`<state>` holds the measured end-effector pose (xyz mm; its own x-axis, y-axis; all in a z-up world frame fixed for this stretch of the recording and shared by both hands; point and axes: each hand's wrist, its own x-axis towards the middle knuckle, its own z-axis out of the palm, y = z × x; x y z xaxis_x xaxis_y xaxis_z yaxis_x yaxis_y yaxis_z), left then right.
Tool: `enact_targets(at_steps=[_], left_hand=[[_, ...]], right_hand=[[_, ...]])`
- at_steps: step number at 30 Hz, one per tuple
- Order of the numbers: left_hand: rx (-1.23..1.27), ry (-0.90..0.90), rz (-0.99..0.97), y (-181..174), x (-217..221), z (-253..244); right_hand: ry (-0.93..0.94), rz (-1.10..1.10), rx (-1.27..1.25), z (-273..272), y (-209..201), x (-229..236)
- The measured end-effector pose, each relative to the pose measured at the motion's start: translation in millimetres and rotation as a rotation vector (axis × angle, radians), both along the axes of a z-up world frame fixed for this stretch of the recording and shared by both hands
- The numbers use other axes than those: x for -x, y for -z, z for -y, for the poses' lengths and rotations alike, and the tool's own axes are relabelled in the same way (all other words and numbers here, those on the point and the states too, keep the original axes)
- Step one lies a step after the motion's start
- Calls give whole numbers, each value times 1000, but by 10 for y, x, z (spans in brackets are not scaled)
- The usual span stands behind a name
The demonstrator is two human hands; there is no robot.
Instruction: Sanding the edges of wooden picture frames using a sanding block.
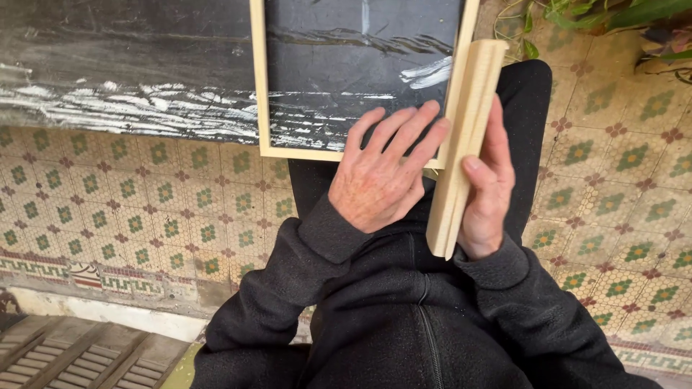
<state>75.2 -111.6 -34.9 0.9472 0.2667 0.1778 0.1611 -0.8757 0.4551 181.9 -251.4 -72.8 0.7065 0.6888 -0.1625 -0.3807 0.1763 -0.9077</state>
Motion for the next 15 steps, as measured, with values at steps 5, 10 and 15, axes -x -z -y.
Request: enact_targets(at_steps=[5, 10, 15], left_hand=[[-72, 34, -31, 13, -62, -62], [-63, 72, -64, 13, -54, -67], [-95, 86, -77, 60, -82, -100]], right_hand=[[-9, 40, -13, -26, 30, -32], [-18, 127, -49, -278, 109, -237], [2, 220, 39, -768, 663, -902]])
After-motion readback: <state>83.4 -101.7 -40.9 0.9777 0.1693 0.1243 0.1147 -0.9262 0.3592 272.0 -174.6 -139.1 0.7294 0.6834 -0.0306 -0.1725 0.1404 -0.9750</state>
